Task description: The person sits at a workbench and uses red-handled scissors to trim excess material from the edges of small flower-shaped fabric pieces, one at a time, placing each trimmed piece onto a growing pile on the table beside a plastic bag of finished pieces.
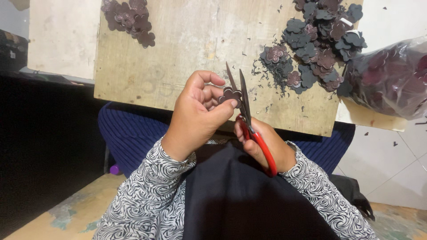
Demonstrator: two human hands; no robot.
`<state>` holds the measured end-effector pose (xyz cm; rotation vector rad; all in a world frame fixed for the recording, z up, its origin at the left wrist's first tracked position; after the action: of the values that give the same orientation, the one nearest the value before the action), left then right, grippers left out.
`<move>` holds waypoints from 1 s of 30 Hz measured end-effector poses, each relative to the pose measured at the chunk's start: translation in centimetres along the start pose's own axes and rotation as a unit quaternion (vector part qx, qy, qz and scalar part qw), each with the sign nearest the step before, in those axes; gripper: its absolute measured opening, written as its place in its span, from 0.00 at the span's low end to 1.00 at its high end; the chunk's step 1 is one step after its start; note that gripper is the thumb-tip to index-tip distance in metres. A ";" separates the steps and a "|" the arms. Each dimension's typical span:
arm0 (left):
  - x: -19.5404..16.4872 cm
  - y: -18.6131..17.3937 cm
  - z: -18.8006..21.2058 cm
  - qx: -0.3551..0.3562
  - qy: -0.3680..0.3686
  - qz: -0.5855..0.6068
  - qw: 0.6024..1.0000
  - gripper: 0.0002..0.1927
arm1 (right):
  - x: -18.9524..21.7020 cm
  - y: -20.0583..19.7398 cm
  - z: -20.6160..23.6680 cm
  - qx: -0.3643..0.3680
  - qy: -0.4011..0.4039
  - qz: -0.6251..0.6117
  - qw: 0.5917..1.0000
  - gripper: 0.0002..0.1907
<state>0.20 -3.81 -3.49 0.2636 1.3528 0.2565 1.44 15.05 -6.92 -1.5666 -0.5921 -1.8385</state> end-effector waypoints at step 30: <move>-1.4 -1.1 0.1 0.023 -0.010 -0.070 0.997 0.19 | -1.4 -0.2 0.5 0.033 0.034 -0.029 0.998 0.38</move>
<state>0.04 -5.32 -2.59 0.2089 1.3520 0.1059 1.79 15.81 -8.14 -1.4529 -0.6652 -1.8874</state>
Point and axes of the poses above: each hand's wrist, its own z-axis away from the middle knuckle, its own y-axis out of the palm, x = y × z, the point moved 3 cm from there along -z, towards the middle knuckle, and after that the axes turned 2 degrees about y, right-handed, at the moved point
